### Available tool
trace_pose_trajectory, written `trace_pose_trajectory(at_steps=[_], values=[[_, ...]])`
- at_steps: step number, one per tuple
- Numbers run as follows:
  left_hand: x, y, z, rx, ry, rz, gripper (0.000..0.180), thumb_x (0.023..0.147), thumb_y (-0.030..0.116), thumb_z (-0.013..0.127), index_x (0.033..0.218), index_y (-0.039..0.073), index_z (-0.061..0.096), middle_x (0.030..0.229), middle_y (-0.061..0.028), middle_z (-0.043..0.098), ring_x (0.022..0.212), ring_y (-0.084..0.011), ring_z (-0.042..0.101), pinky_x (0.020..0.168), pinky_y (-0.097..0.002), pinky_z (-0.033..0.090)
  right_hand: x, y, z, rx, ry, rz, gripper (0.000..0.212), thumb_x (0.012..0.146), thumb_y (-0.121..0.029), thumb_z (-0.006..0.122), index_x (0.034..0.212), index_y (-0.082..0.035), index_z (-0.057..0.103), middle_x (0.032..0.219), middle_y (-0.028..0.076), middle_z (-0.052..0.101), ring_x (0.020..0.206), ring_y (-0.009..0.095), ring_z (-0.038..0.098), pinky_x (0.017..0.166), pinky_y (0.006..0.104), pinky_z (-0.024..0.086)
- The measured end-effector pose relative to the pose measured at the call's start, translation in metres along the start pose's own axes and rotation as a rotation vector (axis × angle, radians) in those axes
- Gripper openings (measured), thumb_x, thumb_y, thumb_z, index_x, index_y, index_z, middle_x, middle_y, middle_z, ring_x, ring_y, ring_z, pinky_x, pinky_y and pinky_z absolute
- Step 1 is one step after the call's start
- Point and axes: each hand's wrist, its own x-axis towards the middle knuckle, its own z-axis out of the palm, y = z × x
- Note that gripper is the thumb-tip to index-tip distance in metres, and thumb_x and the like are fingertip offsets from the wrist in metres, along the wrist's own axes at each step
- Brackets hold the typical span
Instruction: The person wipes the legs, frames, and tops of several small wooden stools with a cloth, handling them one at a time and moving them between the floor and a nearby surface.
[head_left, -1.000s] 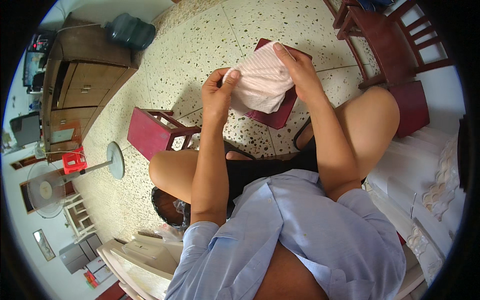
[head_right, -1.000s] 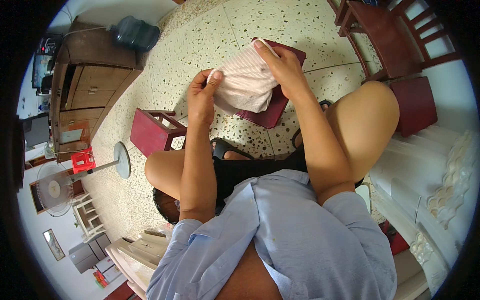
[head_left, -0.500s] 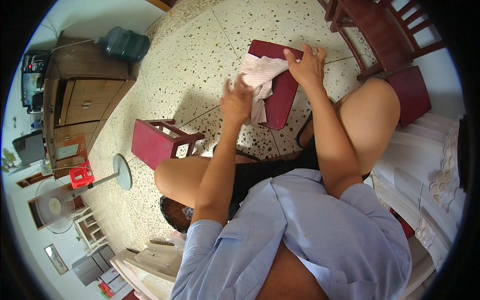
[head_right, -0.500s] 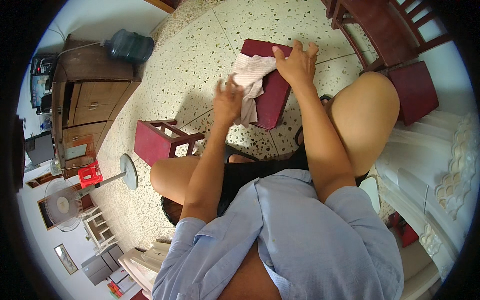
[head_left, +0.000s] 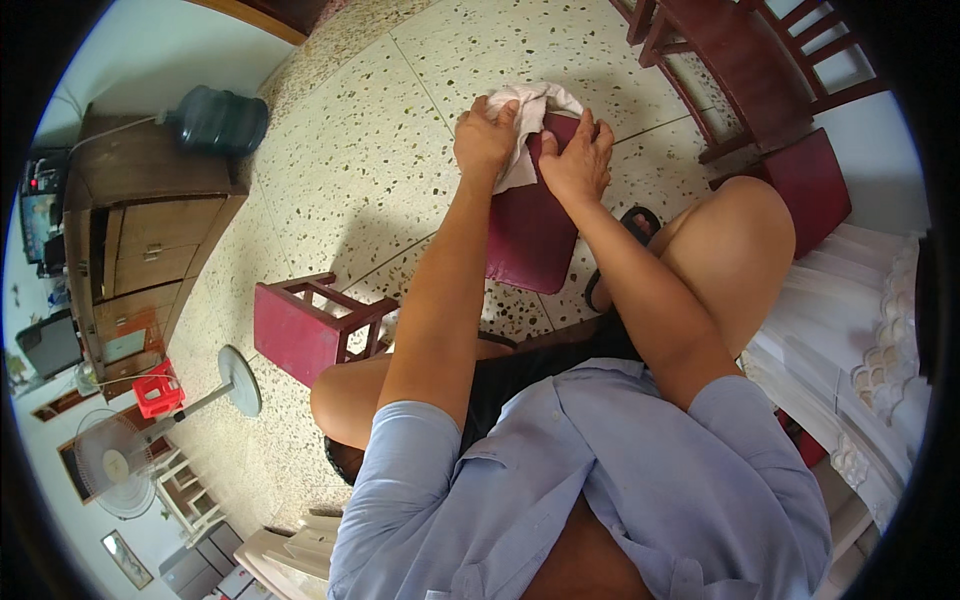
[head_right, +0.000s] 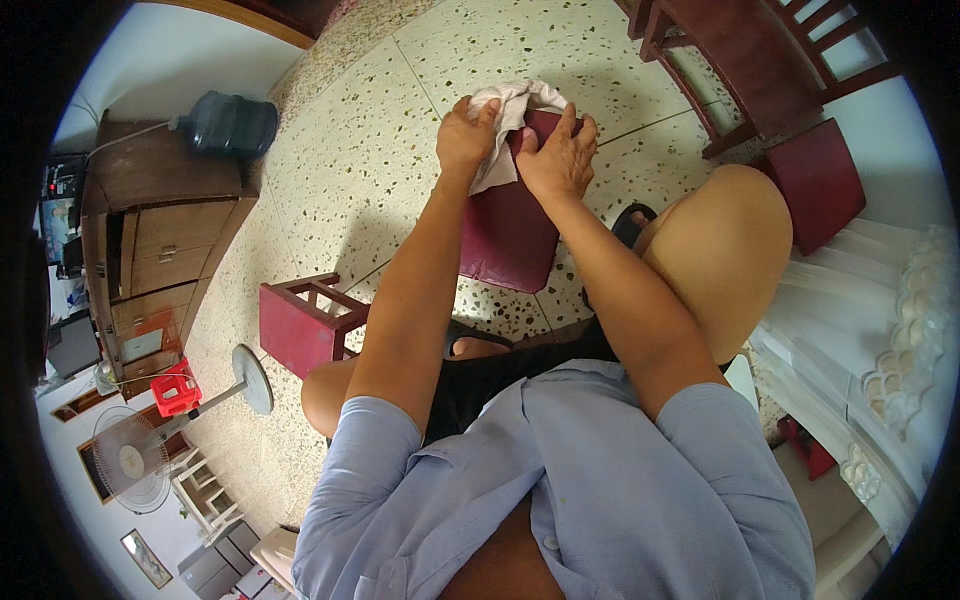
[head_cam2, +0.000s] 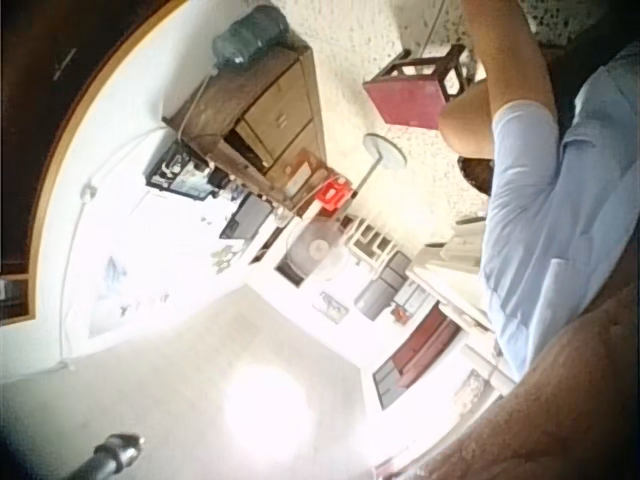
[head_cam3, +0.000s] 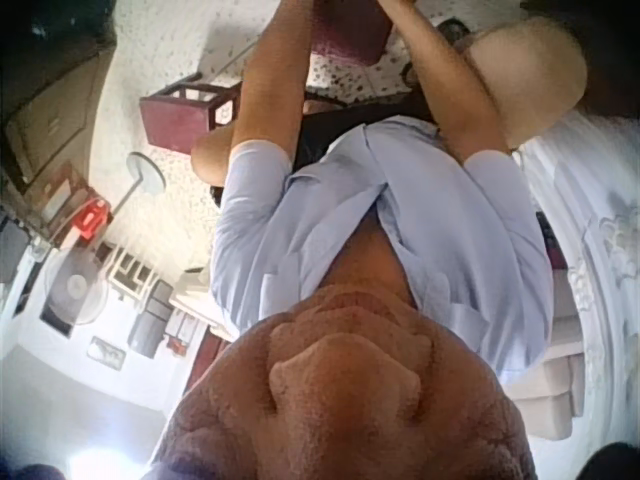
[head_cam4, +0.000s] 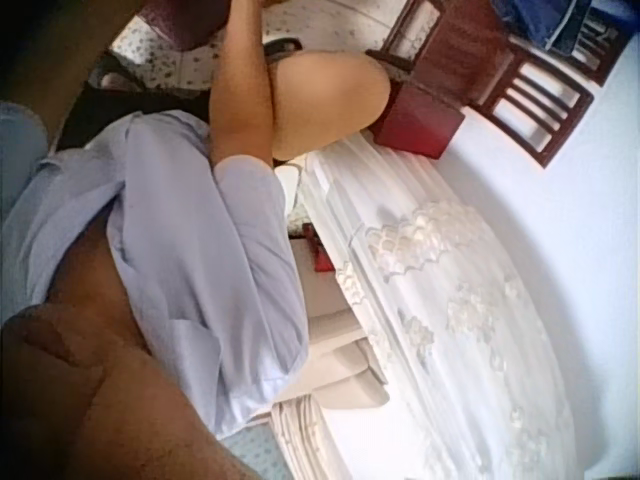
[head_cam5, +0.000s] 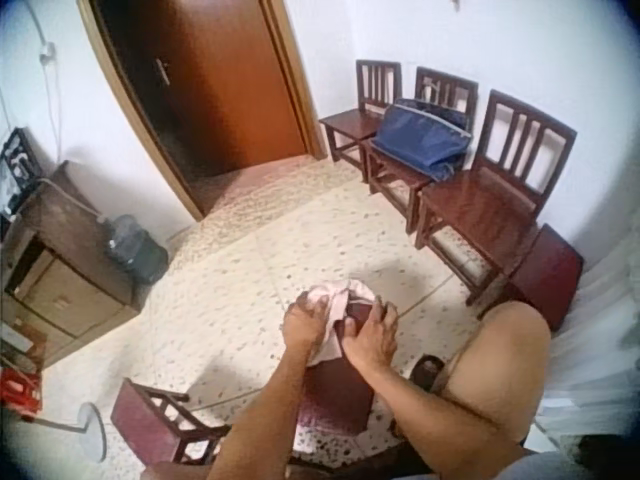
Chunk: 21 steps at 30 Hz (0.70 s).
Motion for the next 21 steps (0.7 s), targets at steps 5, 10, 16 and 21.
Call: trace_pose_trajectory(at_steps=[5, 10, 16, 21], values=[[-0.046, -0.020, 0.004, 0.062, 0.193, -0.004, 0.058, 0.094, 0.050, 0.056, 0.119, -0.002, 0.062, 0.104, -0.0267, 0.062, 0.098, -0.0422, 0.061, 0.084, -0.0501, 0.050, 0.002, 0.002, -0.002, -0.035, -0.029, -0.008, 0.079, 0.088, -0.040, 0.066, 0.149, -0.005, 0.030, 0.147, 0.025, 0.027, 0.131, 0.044, 0.040, 0.101, 0.0525, 0.044], [-0.145, -0.054, -0.012, 0.225, 0.296, 0.003, 0.043, 0.098, 0.036, 0.055, 0.098, -0.006, 0.060, 0.091, -0.0263, 0.058, 0.087, -0.0437, 0.058, 0.074, -0.0518, 0.046, 0.005, 0.006, 0.001, -0.073, 0.026, 0.006, 0.076, 0.089, -0.042, 0.066, 0.148, -0.006, 0.033, 0.146, 0.025, 0.028, 0.126, 0.045, 0.044, 0.098, 0.0526, 0.046], [-0.188, -0.080, -0.012, 0.212, 0.339, -0.051, 0.042, 0.100, 0.035, 0.052, 0.089, -0.006, 0.051, 0.087, -0.0302, 0.054, 0.081, -0.0476, 0.053, 0.075, -0.0543, 0.043, -0.005, -0.001, 0.004, -0.052, 0.006, -0.074, 0.073, 0.090, -0.041, 0.064, 0.147, -0.006, 0.035, 0.147, 0.025, 0.029, 0.128, 0.044, 0.045, 0.098, 0.0501, 0.048], [-0.111, -0.056, -0.007, 0.173, 0.143, -0.022, 0.044, 0.101, 0.038, 0.047, 0.094, -0.005, 0.055, 0.096, -0.0302, 0.059, 0.088, -0.0470, 0.059, 0.078, -0.0554, 0.046, 0.003, 0.012, 0.007, -0.058, 0.036, -0.114, 0.071, 0.090, -0.040, 0.063, 0.146, -0.004, 0.038, 0.145, 0.027, 0.031, 0.128, 0.044, 0.046, 0.097, 0.0489, 0.049]])
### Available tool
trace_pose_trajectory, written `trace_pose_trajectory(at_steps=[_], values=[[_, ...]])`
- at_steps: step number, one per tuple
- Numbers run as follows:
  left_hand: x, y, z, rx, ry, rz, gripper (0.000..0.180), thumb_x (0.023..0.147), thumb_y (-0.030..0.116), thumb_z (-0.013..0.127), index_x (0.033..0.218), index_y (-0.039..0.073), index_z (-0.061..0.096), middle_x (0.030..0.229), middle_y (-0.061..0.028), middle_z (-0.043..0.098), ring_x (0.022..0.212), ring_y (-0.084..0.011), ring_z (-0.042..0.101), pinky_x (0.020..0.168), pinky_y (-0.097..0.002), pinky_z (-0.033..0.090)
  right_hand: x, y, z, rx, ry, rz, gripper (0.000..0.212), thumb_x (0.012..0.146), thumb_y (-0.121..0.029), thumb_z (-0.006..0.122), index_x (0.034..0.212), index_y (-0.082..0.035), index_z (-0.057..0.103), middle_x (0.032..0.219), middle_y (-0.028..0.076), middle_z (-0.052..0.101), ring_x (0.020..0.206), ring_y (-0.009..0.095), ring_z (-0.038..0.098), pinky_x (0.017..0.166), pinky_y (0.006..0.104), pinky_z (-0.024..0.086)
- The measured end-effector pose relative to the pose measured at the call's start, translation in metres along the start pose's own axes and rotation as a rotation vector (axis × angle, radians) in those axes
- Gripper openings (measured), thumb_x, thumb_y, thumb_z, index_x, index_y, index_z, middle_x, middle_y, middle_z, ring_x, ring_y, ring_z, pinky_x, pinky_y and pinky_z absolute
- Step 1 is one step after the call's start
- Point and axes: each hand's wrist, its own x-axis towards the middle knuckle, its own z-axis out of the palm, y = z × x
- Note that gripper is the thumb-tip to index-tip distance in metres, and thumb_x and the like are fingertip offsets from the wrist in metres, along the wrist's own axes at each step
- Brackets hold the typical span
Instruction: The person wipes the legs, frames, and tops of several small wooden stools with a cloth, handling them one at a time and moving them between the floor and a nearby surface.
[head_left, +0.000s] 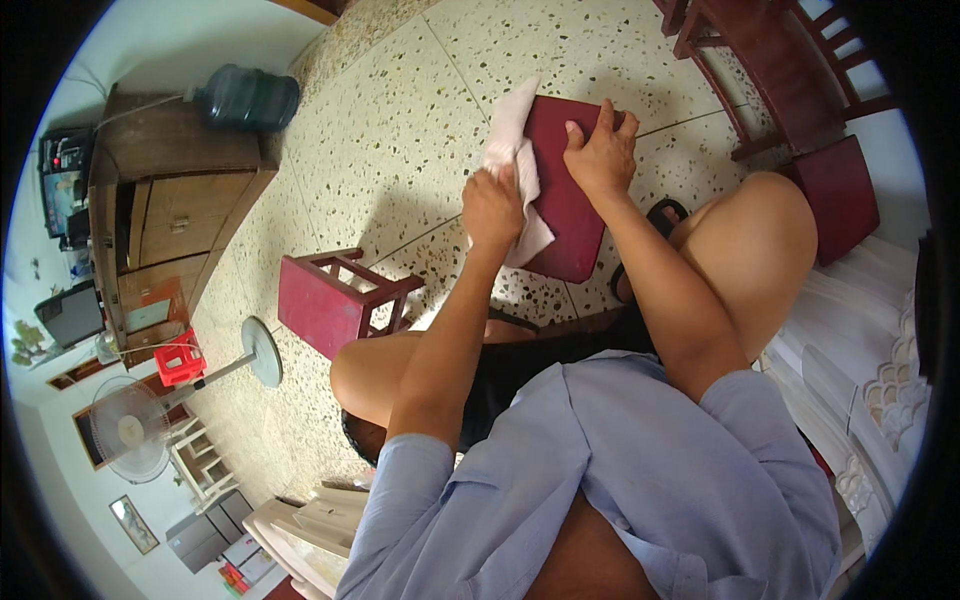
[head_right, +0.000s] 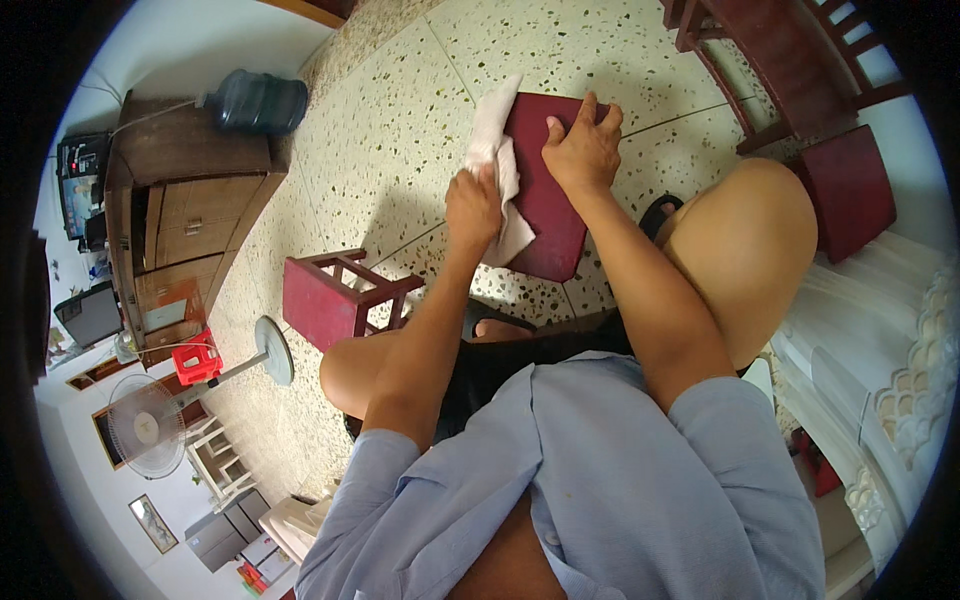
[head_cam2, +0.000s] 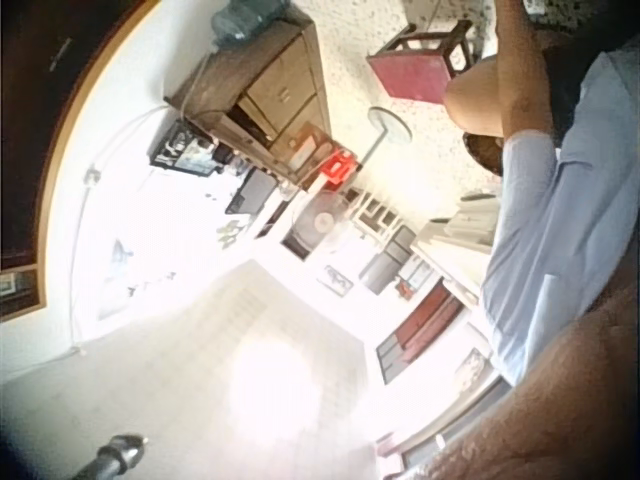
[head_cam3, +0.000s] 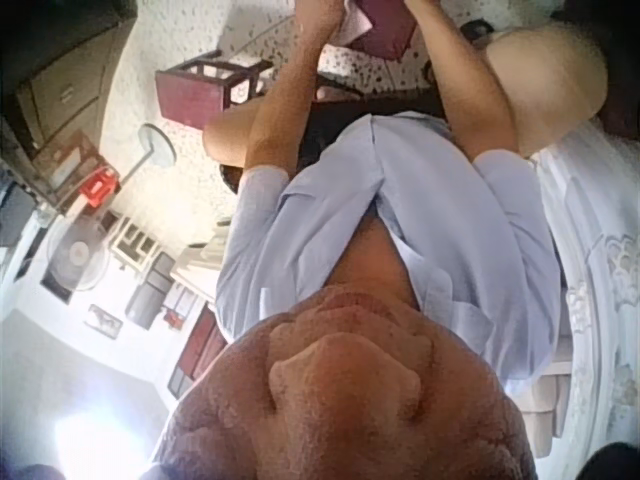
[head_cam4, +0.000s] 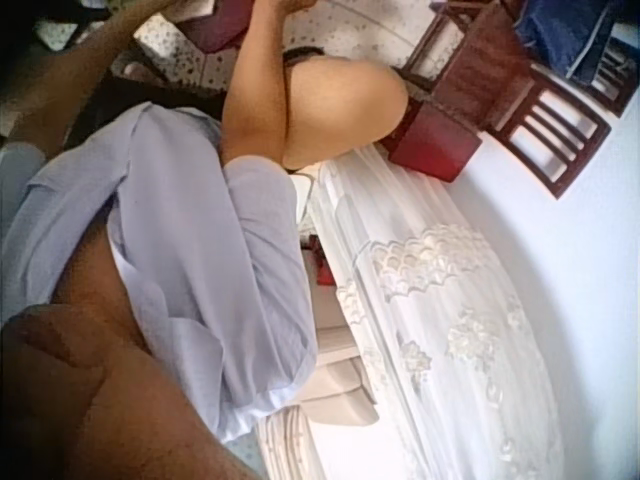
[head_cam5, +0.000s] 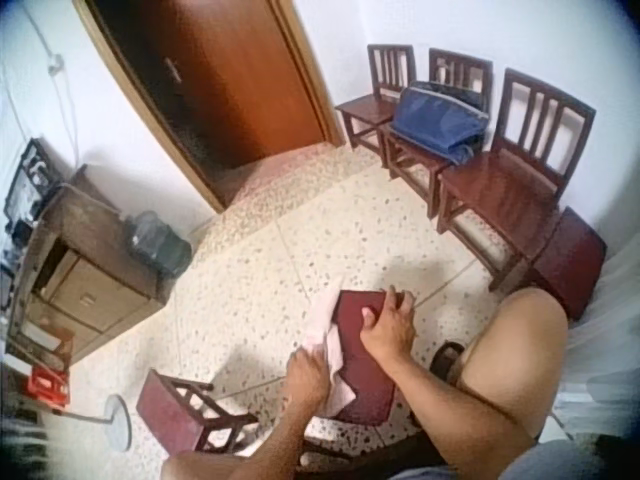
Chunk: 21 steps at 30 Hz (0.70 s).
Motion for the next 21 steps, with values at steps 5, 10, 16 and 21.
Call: trace_pose_trajectory(at_steps=[5, 10, 16, 21], values=[[0.104, 0.042, 0.029, 0.051, 0.002, 0.031, 0.055, 0.099, 0.047, 0.045, 0.108, -0.006, 0.058, 0.105, -0.0297, 0.062, 0.099, -0.0463, 0.061, 0.087, -0.0530, 0.048, -0.005, -0.003, 0.000, 0.001, 0.032, -0.070, 0.070, 0.089, -0.040, 0.064, 0.145, -0.004, 0.041, 0.143, 0.029, 0.032, 0.127, 0.044, 0.046, 0.097, 0.0484, 0.049], [0.158, 0.043, 0.032, -0.108, -0.235, 0.165, 0.052, 0.101, 0.043, 0.044, 0.104, -0.006, 0.061, 0.100, -0.0299, 0.063, 0.094, -0.0465, 0.061, 0.086, -0.0536, 0.049, -0.008, -0.010, -0.003, -0.034, -0.036, -0.024, 0.071, 0.090, -0.040, 0.063, 0.147, -0.004, 0.038, 0.146, 0.028, 0.028, 0.132, 0.045, 0.041, 0.100, 0.0479, 0.047], [0.072, 0.031, 0.021, -0.151, -0.013, 0.051, 0.047, 0.101, 0.041, 0.046, 0.097, -0.003, 0.061, 0.092, -0.0315, 0.064, 0.089, -0.0506, 0.060, 0.079, -0.0546, 0.048, -0.003, -0.002, -0.002, -0.045, -0.013, 0.006, 0.070, 0.092, -0.041, 0.060, 0.148, -0.006, 0.037, 0.147, 0.027, 0.028, 0.132, 0.044, 0.041, 0.099, 0.0494, 0.047], [-0.019, -0.029, -0.025, -0.545, -0.378, -0.406, 0.071, 0.098, 0.059, 0.045, 0.126, -0.005, 0.059, 0.118, -0.0293, 0.064, 0.111, -0.0384, 0.063, 0.094, -0.0425, 0.049, -0.006, -0.006, 0.000, -0.031, -0.012, -0.008, 0.069, 0.093, -0.042, 0.059, 0.148, -0.007, 0.037, 0.148, 0.026, 0.028, 0.132, 0.044, 0.041, 0.100, 0.0492, 0.047]])
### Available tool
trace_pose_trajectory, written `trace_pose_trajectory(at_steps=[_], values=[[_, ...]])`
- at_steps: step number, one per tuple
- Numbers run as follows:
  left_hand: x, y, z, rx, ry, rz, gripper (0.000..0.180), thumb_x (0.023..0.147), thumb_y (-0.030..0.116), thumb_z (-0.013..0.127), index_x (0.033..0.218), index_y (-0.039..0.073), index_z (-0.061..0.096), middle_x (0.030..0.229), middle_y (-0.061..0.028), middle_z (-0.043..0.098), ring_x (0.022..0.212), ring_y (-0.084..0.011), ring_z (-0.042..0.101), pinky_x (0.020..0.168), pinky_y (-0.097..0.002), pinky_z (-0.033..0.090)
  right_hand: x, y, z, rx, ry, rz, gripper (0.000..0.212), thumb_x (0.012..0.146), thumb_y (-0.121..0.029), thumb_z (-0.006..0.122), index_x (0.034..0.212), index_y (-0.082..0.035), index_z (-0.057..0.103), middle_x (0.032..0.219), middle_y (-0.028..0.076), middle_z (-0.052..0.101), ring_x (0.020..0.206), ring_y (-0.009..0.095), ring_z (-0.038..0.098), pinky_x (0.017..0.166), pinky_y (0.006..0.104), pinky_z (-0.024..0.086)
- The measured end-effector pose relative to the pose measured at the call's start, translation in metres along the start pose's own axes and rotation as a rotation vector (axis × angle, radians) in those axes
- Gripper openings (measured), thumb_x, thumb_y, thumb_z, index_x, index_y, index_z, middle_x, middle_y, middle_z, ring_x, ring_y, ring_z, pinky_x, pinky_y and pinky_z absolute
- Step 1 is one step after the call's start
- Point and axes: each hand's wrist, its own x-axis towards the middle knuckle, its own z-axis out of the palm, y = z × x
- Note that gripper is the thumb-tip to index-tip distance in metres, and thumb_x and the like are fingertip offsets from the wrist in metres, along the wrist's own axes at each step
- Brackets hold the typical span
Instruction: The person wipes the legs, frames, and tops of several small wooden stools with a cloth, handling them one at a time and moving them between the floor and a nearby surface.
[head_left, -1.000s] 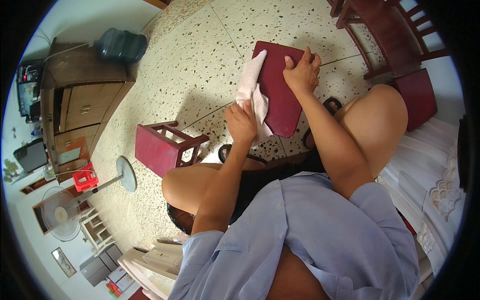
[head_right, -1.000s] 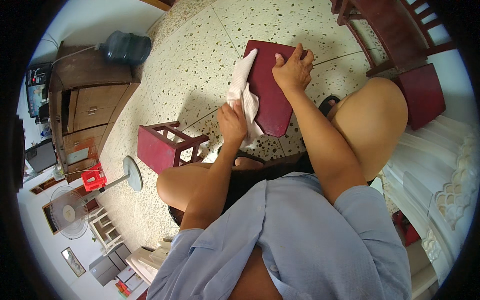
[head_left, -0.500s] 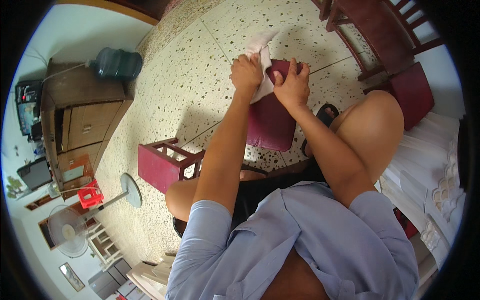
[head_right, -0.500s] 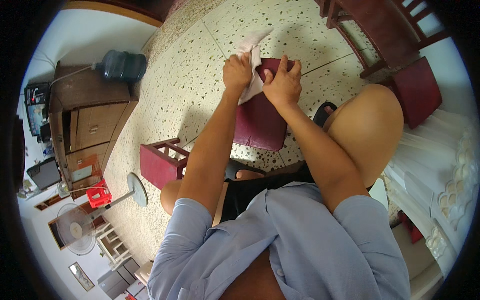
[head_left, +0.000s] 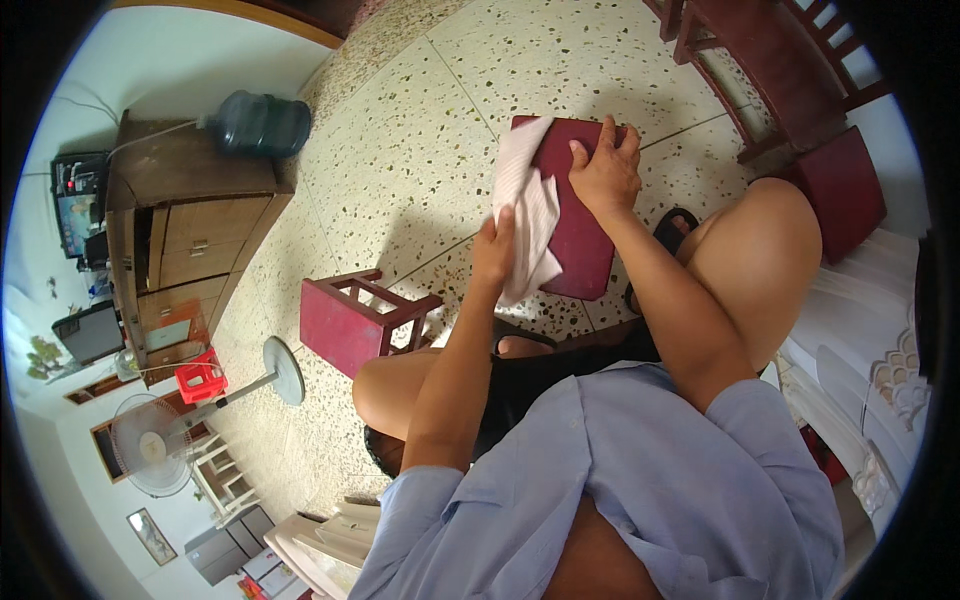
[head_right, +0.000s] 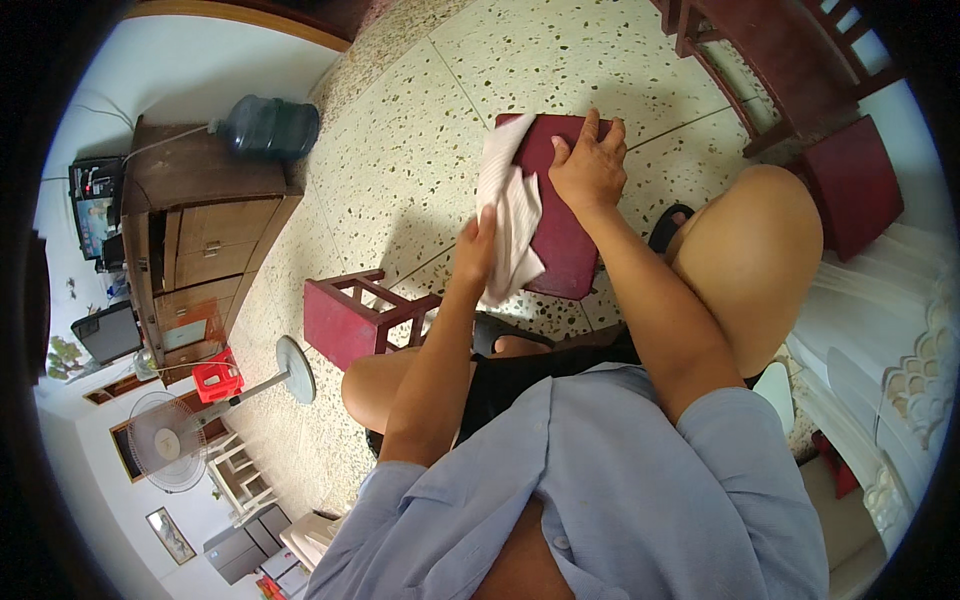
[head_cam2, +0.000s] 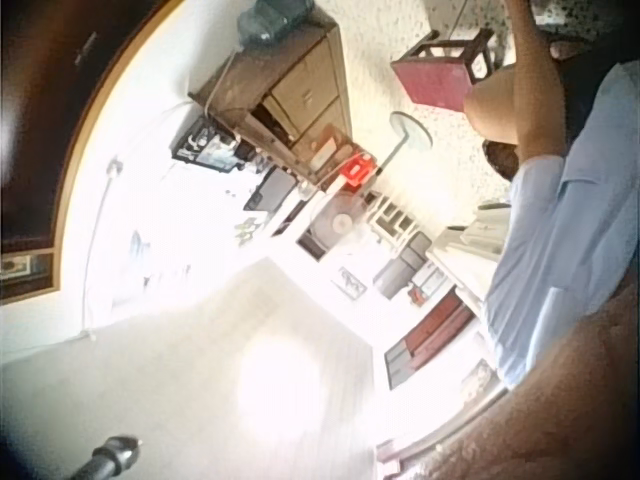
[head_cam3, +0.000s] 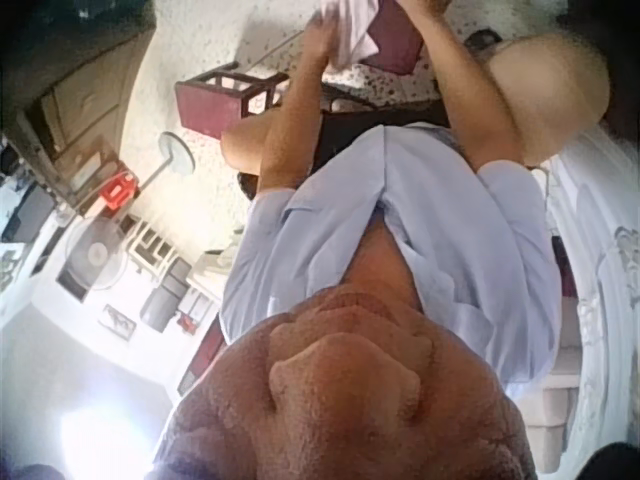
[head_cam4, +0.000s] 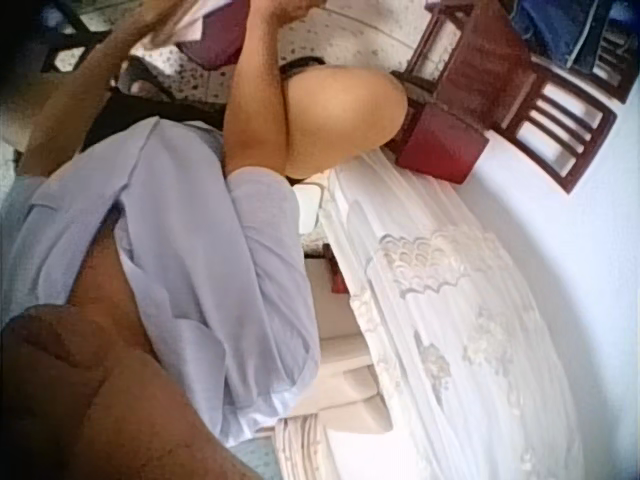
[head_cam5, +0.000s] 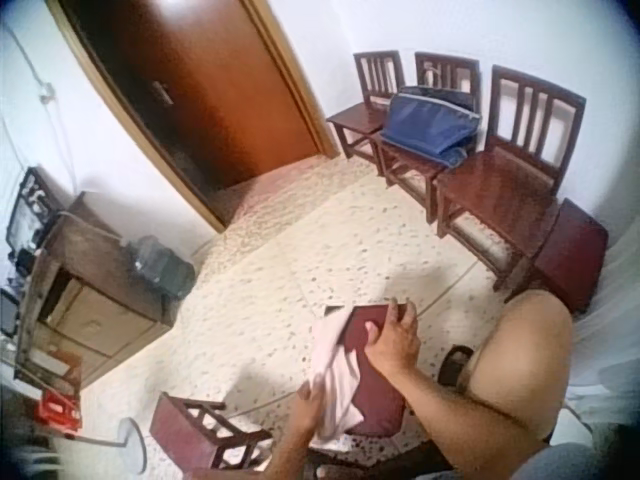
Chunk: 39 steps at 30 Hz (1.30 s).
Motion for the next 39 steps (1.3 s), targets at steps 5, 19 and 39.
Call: trace_pose_trajectory(at_steps=[5, 19, 39], values=[[-0.013, 0.011, -0.017, -0.424, -0.262, -0.250, 0.096, 0.095, 0.072, 0.037, 0.151, -0.005, 0.027, 0.148, -0.0245, 0.042, 0.134, -0.0315, 0.046, 0.113, -0.0400, 0.035, -0.001, 0.000, 0.000, -0.023, -0.034, -0.031, 0.069, 0.093, -0.040, 0.059, 0.149, -0.007, 0.036, 0.148, 0.025, 0.028, 0.132, 0.042, 0.042, 0.099, 0.0492, 0.048], [0.126, 0.048, 0.015, -0.865, -0.493, -0.023, 0.076, 0.099, 0.063, 0.040, 0.145, 0.003, 0.045, 0.136, -0.0144, 0.057, 0.122, -0.0252, 0.057, 0.105, -0.0327, 0.044, -0.004, -0.010, -0.006, -0.063, -0.073, -0.052, 0.070, 0.093, -0.040, 0.059, 0.148, -0.005, 0.036, 0.147, 0.027, 0.028, 0.132, 0.043, 0.040, 0.100, 0.0487, 0.047], [0.055, 0.046, 0.027, 0.123, 0.116, 0.471, 0.046, 0.101, 0.040, 0.055, 0.107, -0.006, 0.055, 0.082, -0.0244, 0.063, 0.074, -0.0291, 0.063, 0.068, -0.0403, 0.049, 0.000, 0.014, 0.000, 0.042, -0.051, -0.052, 0.068, 0.092, -0.038, 0.060, 0.150, -0.010, 0.037, 0.153, 0.024, 0.030, 0.134, 0.040, 0.043, 0.102, 0.0479, 0.047]])
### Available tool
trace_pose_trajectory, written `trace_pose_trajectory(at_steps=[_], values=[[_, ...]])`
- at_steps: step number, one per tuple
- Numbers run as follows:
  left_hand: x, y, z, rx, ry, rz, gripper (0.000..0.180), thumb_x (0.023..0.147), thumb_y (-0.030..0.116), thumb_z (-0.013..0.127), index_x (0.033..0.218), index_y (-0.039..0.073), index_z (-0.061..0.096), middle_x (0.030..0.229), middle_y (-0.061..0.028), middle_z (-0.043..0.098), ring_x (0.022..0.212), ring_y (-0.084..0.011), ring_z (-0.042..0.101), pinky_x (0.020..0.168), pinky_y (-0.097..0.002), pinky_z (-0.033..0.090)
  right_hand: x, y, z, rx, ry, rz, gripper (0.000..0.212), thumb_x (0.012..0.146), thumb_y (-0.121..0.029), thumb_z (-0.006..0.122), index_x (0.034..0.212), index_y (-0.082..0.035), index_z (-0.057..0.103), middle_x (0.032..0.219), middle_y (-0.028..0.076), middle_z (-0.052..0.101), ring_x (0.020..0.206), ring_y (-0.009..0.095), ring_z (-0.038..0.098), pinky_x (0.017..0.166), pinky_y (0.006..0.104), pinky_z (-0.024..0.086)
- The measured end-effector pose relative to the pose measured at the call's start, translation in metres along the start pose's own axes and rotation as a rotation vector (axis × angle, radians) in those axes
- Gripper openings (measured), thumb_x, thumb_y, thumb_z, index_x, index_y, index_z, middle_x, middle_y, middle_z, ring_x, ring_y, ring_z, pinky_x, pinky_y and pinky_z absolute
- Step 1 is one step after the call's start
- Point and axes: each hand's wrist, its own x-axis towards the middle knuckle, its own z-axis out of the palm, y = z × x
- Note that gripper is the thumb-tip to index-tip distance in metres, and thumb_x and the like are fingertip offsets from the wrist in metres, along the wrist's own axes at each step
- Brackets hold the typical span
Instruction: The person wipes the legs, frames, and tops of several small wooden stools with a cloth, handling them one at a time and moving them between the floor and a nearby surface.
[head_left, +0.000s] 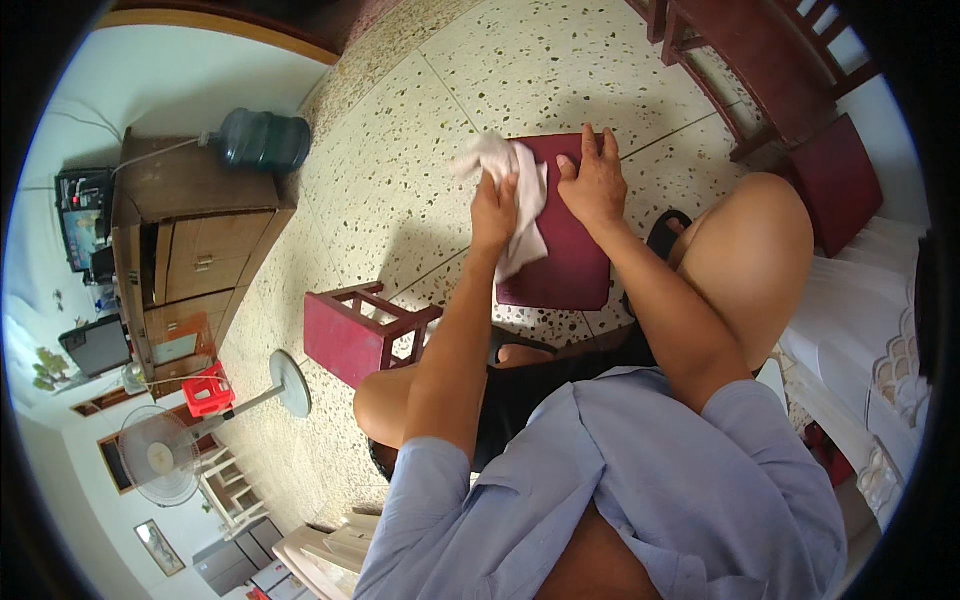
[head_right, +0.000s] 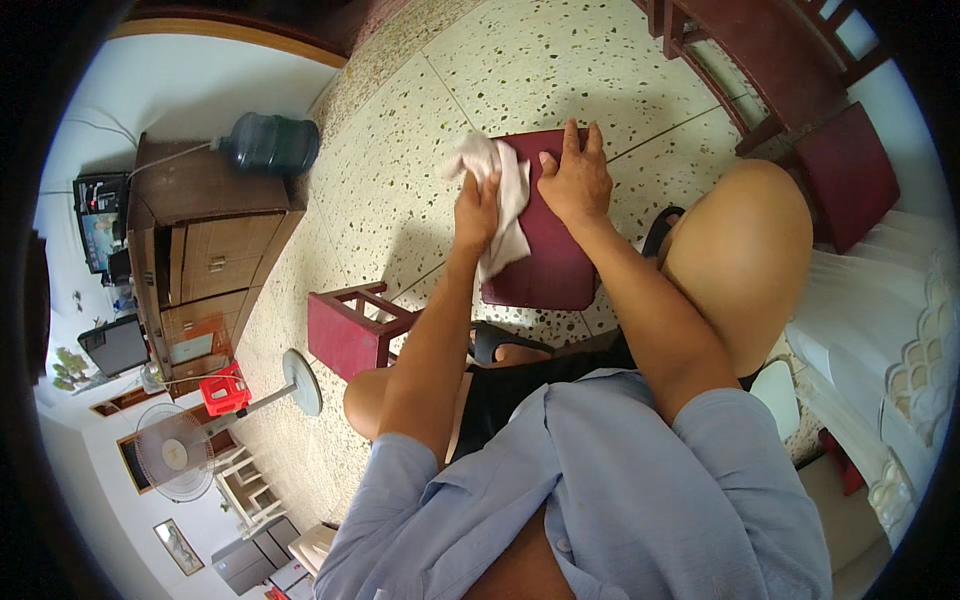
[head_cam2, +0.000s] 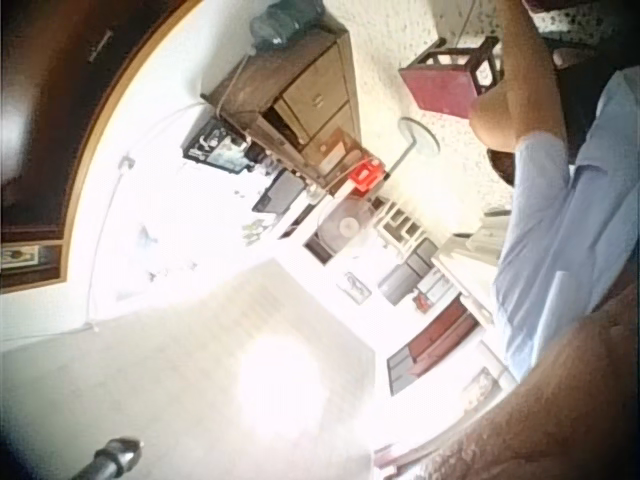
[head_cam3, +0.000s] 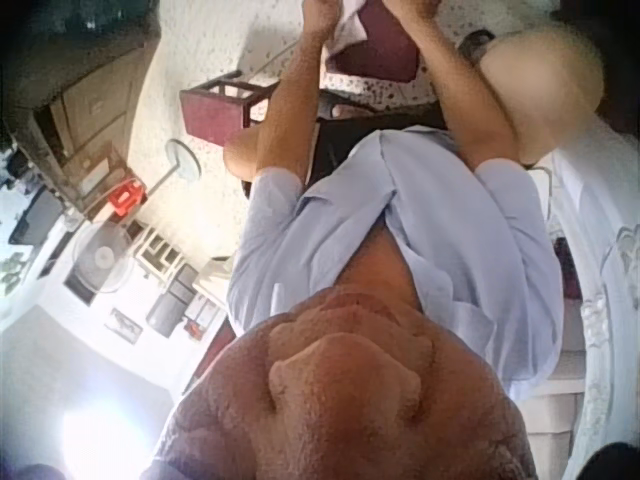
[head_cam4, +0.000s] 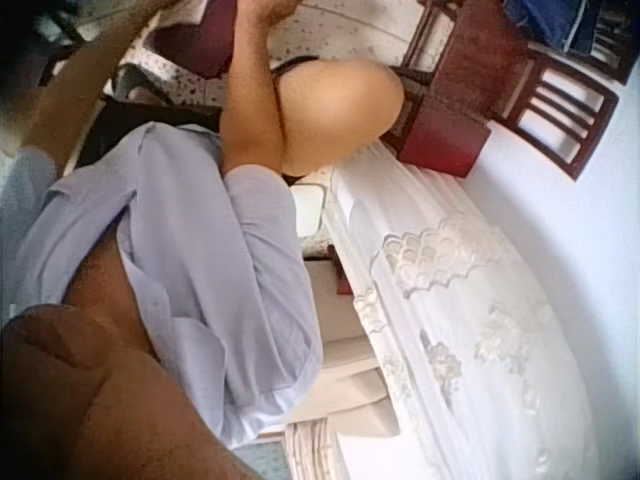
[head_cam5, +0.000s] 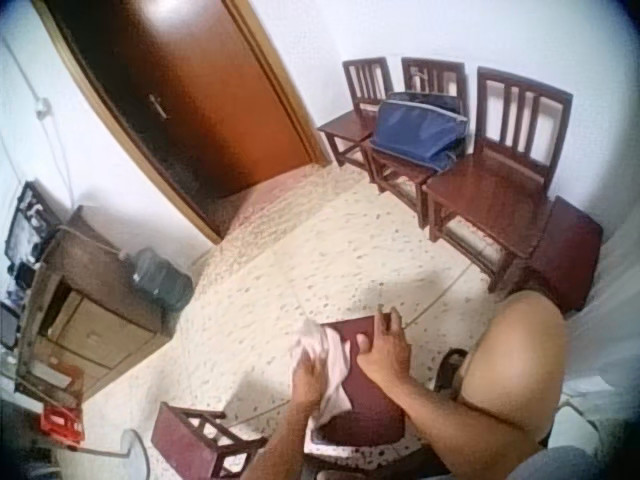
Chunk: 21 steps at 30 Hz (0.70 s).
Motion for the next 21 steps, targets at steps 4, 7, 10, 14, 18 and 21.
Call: trace_pose_trajectory(at_steps=[4, 7, 10, 14, 18, 21], values=[[0.073, -0.003, 0.003, 0.270, 0.103, 0.186, 0.036, 0.100, 0.032, 0.055, 0.091, -0.003, 0.057, 0.081, -0.0250, 0.063, 0.082, -0.0405, 0.062, 0.071, -0.0477, 0.048, -0.005, -0.012, 0.002, 0.051, 0.019, -0.051, 0.065, 0.093, -0.031, 0.058, 0.150, -0.008, 0.036, 0.154, 0.026, 0.028, 0.135, 0.042, 0.041, 0.104, 0.0492, 0.045], [0.093, 0.017, 0.021, 0.578, -0.048, 0.395, 0.043, 0.100, 0.036, 0.048, 0.086, -0.001, 0.063, 0.086, -0.0214, 0.067, 0.089, -0.0366, 0.065, 0.075, -0.0483, 0.050, -0.002, -0.004, 0.001, 0.041, -0.029, -0.034, 0.066, 0.093, -0.027, 0.058, 0.150, -0.005, 0.033, 0.154, 0.030, 0.025, 0.138, 0.044, 0.037, 0.107, 0.0505, 0.042], [0.091, 0.044, 0.047, 0.776, -0.165, 0.502, 0.048, 0.100, 0.041, 0.040, 0.088, 0.003, 0.068, 0.089, -0.0153, 0.070, 0.090, -0.0321, 0.067, 0.080, -0.0434, 0.053, -0.001, 0.000, -0.001, 0.013, -0.048, -0.056, 0.074, 0.089, -0.021, 0.059, 0.152, -0.001, 0.026, 0.153, 0.034, 0.021, 0.141, 0.047, 0.031, 0.109, 0.0500, 0.039], [0.085, 0.058, 0.059, 0.620, -0.242, 0.552, 0.043, 0.098, 0.039, 0.045, 0.090, 0.001, 0.065, 0.093, -0.0199, 0.069, 0.090, -0.0370, 0.065, 0.078, -0.0460, 0.054, -0.003, 0.002, 0.005, 0.056, 0.024, -0.130, 0.082, 0.085, -0.017, 0.060, 0.153, 0.001, 0.018, 0.152, 0.035, 0.023, 0.139, 0.049, 0.032, 0.110, 0.0508, 0.038], [0.083, 0.049, 0.037, 0.660, -0.204, 0.616, 0.046, 0.099, 0.042, 0.045, 0.094, 0.001, 0.065, 0.096, -0.0202, 0.069, 0.090, -0.0386, 0.065, 0.079, -0.0469, 0.054, 0.015, 0.013, 0.016, 0.282, 0.011, -0.287, 0.087, 0.081, -0.009, 0.060, 0.153, 0.002, 0.012, 0.149, 0.036, 0.027, 0.136, 0.051, 0.034, 0.110, 0.0498, 0.038], [0.080, 0.038, 0.017, 0.672, -0.114, 0.497, 0.051, 0.100, 0.046, 0.042, 0.096, 0.000, 0.065, 0.098, -0.0231, 0.068, 0.093, -0.0399, 0.065, 0.082, -0.0486, 0.053, 0.015, 0.011, 0.018, 0.412, 0.058, -0.462, 0.086, 0.083, -0.009, 0.064, 0.152, 0.003, 0.015, 0.146, 0.037, 0.032, 0.134, 0.051, 0.039, 0.110, 0.0477, 0.039]])
